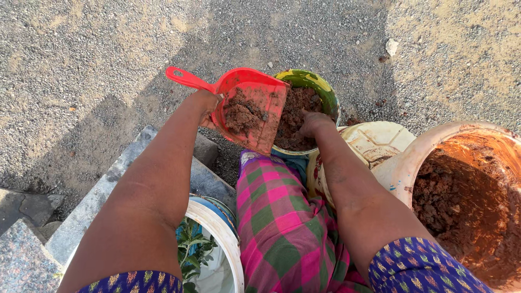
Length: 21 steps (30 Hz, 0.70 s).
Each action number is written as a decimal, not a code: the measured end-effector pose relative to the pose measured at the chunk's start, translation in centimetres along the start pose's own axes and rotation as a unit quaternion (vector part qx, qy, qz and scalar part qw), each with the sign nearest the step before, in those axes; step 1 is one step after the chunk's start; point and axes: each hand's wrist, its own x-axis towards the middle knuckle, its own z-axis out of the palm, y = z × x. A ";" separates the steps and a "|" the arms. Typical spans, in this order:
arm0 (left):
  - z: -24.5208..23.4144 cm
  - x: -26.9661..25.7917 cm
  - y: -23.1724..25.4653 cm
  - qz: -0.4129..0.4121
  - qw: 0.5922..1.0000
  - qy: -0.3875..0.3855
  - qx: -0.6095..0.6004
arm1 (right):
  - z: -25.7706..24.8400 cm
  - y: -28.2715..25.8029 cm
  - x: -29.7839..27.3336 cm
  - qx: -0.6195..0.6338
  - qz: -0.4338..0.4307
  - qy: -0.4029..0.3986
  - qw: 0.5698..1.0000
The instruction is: The person mixes a brown mud-like substance in a bucket by hand, periodically adding more from a small green container using a red scoop.
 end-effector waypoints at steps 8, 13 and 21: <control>0.1 0.7 -0.3 -0.003 1.000 -0.007 -0.011 | -0.3 0.0 -0.6 0.045 0.004 -0.008 0.999; 0.1 1.5 -0.5 -0.010 1.000 -0.019 -0.002 | -0.9 -1.8 -5.0 0.044 0.024 0.049 0.998; 0.3 1.8 -0.5 -0.019 1.000 -0.015 0.010 | -2.4 -3.4 -10.0 0.150 0.094 0.147 0.973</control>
